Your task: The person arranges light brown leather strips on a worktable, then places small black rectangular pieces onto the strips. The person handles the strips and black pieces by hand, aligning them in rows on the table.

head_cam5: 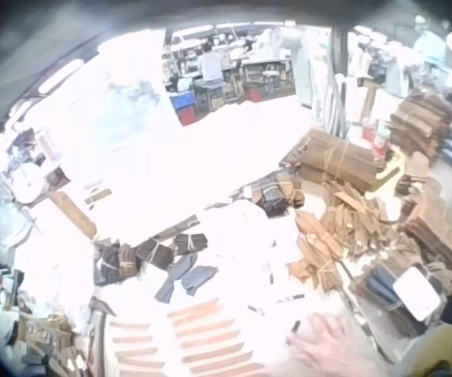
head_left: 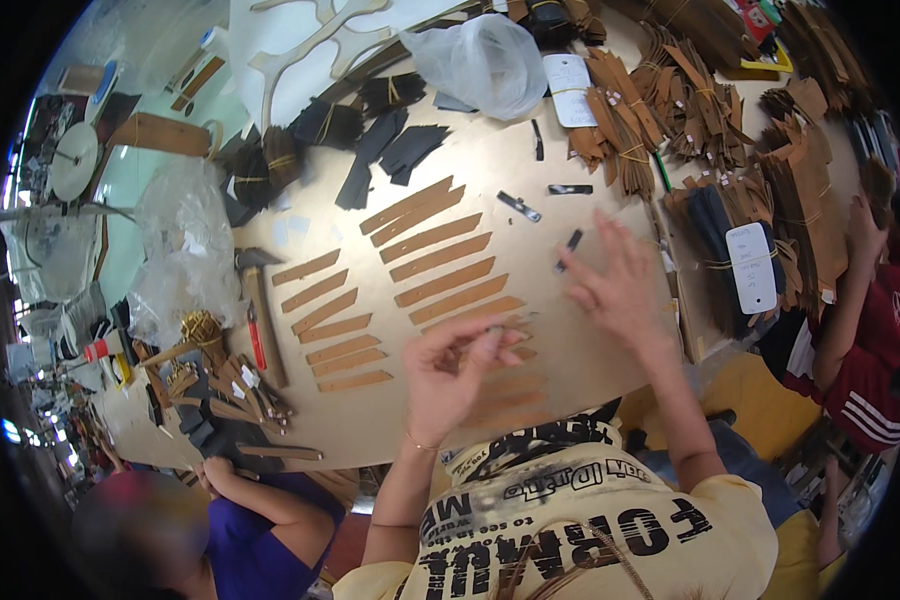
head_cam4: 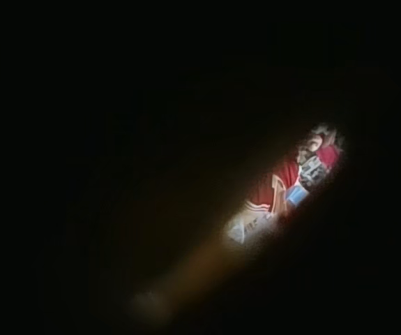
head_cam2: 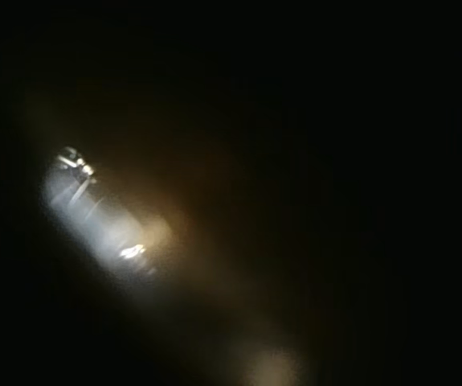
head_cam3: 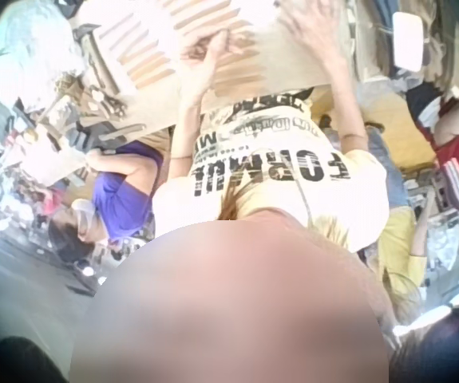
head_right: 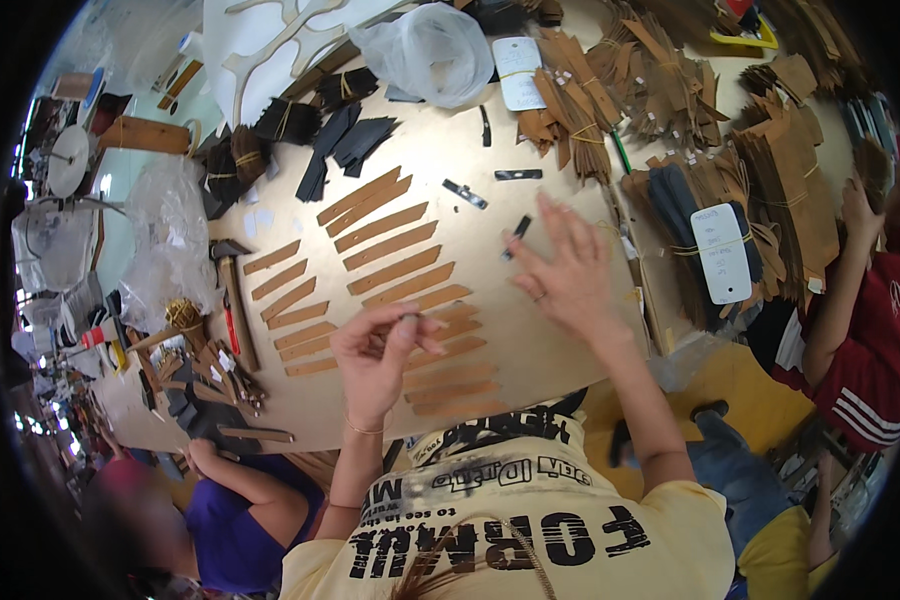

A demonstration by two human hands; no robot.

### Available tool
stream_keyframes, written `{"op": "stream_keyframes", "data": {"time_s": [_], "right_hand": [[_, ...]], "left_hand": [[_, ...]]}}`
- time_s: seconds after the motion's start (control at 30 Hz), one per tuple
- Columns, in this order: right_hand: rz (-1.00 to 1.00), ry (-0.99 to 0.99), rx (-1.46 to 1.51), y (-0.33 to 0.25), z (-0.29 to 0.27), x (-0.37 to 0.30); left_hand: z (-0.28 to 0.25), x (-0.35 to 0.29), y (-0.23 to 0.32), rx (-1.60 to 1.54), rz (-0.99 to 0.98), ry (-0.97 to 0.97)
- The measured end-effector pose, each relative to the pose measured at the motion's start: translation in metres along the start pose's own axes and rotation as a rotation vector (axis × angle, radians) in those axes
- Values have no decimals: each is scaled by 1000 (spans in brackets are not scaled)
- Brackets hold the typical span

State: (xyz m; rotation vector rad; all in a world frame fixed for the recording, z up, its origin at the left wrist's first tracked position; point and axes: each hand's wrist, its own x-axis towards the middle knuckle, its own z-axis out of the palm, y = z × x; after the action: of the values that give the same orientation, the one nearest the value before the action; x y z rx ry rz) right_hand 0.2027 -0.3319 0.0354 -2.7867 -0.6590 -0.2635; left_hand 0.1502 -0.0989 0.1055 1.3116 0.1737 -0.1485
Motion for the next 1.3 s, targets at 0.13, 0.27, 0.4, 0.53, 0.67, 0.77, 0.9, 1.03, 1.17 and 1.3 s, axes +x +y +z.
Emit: {"op": "stream_keyframes", "data": {"time_s": [0.13,0.27,0.4,0.53,0.67,0.77,0.9,1.03,1.17,1.3], "right_hand": [[140,39,428,3,-24,-3],[360,-247,1480,-19,-48,-7],[429,-417,1618,-47,-60,-11],[107,-161,1233,-61,-61,-4],[0,35,988,-80,-58,-1],[102,-24,1022,-94,-51,6],[197,-131,1044,-102,-31,35],[236,-147,1087,-103,-3,84],[296,-100,1001,-116,32,138],[393,-187,927,-123,54,167]], "left_hand": [[4,-18,-5,414,355,-129],[7,-29,-9,431,467,-218],[3,-42,-10,431,438,-210],[-4,-50,-8,363,390,-81],[-5,-58,-11,186,90,177],[-17,-52,-16,232,61,205],[-41,-28,-18,227,72,233],[-67,17,-13,416,153,310],[-87,66,-7,439,134,429],[-104,96,-6,411,27,537]]}}
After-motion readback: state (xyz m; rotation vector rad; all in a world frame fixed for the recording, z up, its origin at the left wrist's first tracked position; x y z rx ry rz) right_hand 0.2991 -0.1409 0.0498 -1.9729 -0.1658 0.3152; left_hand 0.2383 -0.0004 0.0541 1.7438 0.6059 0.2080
